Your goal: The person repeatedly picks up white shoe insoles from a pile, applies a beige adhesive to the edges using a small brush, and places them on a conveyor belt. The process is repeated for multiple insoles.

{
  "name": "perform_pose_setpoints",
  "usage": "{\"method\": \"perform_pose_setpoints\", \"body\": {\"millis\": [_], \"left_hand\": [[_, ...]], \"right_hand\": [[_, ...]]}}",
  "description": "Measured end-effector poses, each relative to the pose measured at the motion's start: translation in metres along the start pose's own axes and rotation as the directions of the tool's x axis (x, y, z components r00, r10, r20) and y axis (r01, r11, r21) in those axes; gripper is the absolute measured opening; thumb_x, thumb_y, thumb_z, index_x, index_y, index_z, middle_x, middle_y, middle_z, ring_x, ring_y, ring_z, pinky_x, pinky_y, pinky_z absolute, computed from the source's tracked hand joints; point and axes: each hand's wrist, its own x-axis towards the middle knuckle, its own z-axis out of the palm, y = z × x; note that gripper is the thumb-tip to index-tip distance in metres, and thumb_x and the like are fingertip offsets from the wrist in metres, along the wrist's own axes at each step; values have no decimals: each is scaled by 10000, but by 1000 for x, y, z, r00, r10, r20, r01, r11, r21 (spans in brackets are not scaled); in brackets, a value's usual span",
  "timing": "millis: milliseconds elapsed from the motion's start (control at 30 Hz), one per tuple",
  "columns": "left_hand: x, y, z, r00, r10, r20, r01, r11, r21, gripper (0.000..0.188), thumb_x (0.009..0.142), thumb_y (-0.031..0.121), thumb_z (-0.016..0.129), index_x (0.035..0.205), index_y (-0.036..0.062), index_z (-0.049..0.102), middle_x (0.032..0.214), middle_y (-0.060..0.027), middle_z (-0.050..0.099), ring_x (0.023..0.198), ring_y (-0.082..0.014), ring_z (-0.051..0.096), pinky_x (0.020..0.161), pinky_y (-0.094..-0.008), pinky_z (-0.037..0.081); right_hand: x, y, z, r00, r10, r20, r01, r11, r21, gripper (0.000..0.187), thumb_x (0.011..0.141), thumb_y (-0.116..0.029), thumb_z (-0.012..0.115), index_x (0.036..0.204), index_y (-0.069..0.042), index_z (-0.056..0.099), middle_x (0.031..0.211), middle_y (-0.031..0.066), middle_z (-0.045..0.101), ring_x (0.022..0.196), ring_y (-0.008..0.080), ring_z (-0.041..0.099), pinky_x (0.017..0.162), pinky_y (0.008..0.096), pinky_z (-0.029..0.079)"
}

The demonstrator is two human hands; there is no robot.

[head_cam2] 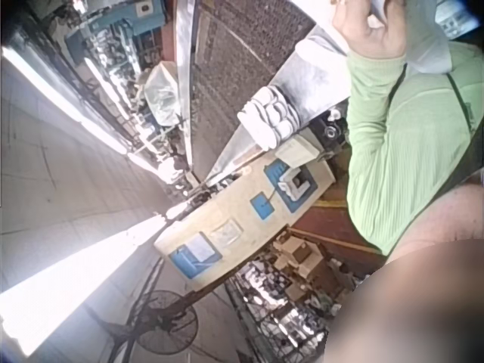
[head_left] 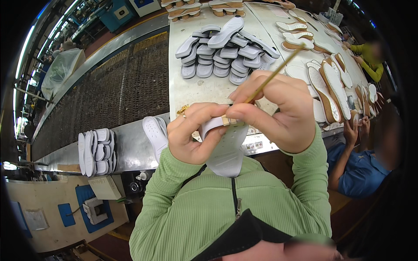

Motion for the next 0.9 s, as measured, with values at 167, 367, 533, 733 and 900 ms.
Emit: {"method": "perform_pose_setpoints", "body": {"millis": [167, 367, 533, 733, 900], "left_hand": [[1, 2, 0, 1000, -12, 5, 12, 1000, -10, 383, 693, -97, 677, 1068, -35, 641, 972, -149, 664, 814, -193, 656, 638, -254, 508], [1, -1, 2, 1000, 16, 2, -16, 1000, 12, 376, 691, -95, 674, 1061, -36, 640, 959, -152, 665, 816, -212, 655, 655, -269, 511], [1, -4, 1, 1000, -5, -7, 5, 1000, 16, 365, 703, -84, 675, 1063, -35, 636, 947, -149, 668, 815, -217, 661, 669, -276, 517], [-4, -4, 2, 984, -156, -89, 152, 987, -52, 426, 761, -27, 686, 1167, -41, 562, 948, -137, 669, 849, -184, 674, 707, -258, 533], [-5, -14, 3, 975, -211, -64, 202, 972, -124, 471, 774, 16, 706, 1198, -44, 512, 963, -145, 671, 875, -167, 672, 733, -259, 541]], "right_hand": [[1, 1, 3, 1000, -19, 15, 20, 998, -57, 117, 753, -47, 753, 776, 32, 670, 706, 94, 647, 574, 157, 584, 515, 255, 443], [-1, 2, 4, 999, -25, 32, 27, 997, -71, 101, 753, -34, 747, 793, 31, 681, 709, 97, 643, 581, 162, 582, 509, 260, 440], [0, 6, 7, 997, -80, 12, 80, 993, -88, 103, 764, -11, 729, 838, 40, 678, 743, 109, 643, 618, 188, 593, 542, 279, 458], [-6, 6, 6, 994, 38, -106, -45, 996, -72, 203, 750, 36, 702, 950, 44, 666, 789, 123, 658, 716, 234, 626, 670, 301, 494], [-11, 10, 15, 990, -134, -38, 132, 990, -52, 260, 692, 50, 734, 946, 10, 691, 819, 126, 676, 772, 244, 640, 708, 313, 505]]}}
